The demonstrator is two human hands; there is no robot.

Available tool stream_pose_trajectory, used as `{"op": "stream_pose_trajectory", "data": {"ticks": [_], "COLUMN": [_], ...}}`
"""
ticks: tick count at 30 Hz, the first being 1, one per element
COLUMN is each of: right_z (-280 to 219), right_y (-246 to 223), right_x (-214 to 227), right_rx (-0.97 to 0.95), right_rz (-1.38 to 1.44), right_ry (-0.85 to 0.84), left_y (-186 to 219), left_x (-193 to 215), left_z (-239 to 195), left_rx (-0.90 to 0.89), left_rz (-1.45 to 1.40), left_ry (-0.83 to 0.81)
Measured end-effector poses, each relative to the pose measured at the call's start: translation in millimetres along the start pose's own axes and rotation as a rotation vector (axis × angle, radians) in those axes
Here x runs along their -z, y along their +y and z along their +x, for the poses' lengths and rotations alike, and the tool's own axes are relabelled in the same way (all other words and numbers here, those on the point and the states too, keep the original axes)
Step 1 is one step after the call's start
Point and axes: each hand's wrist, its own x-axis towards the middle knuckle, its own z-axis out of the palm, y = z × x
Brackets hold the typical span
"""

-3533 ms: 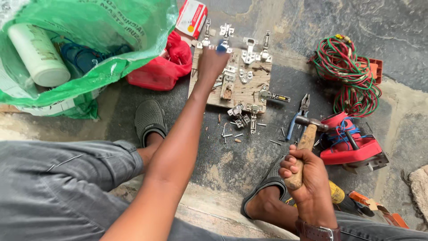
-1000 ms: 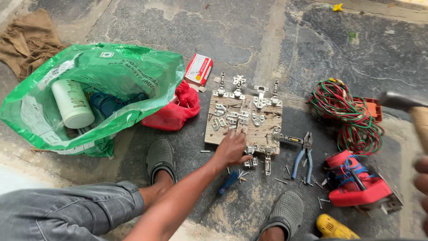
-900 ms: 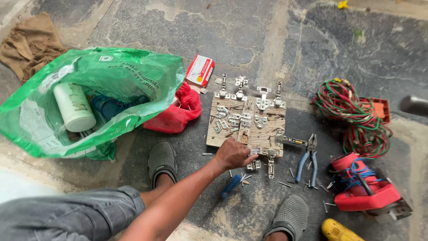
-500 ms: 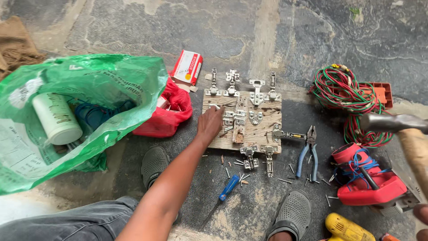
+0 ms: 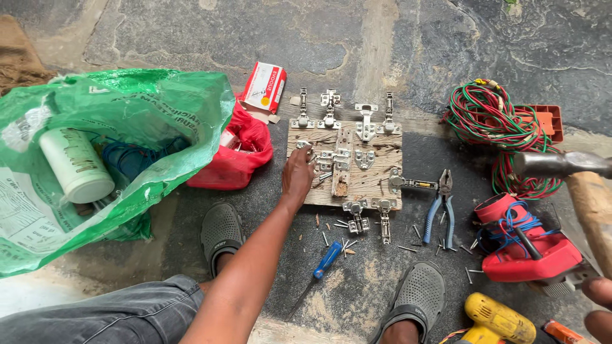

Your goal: The person sits on the ground and uses pliers and a hammer to work on small metal electrical components arranged on a wooden board. They repeatedly strike the components with the hammer while holding them with pliers.

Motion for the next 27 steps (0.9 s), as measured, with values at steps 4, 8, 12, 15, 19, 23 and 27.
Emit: {"op": "stream_pose_trajectory", "data": {"ticks": [4,8,12,15,19,23,27], "right_z": [-5,-9,-9,-8,-4,2,7], "right_y": [4,5,10,16,20,24,26], "right_x": [-4,-6,-14,-29,-56,-80,-102], "right_rx": [-0.002,-0.015,-0.035,-0.026,0.06,0.095,0.12], "right_rz": [-0.018,-0.061,-0.12,-0.178,-0.243,-0.158,-0.243], "right_ry": [0.015,0.04,0.074,0.078,0.022,-0.075,-0.03], "left_y": [-4,-10,-13,-13,2,14,10], "left_x": [-1,-6,-7,-6,-19,-38,-39], "left_z": [2,5,1,-6,-12,-19,-28], "left_rx": [-0.09,-0.155,-0.223,-0.224,0.035,0.317,0.153], "left_rz": [0.145,0.266,0.33,0.324,-0.252,-0.734,-0.548], "left_ry": [-0.039,-0.036,0.016,0.036,0.034,-0.11,-0.133]}}
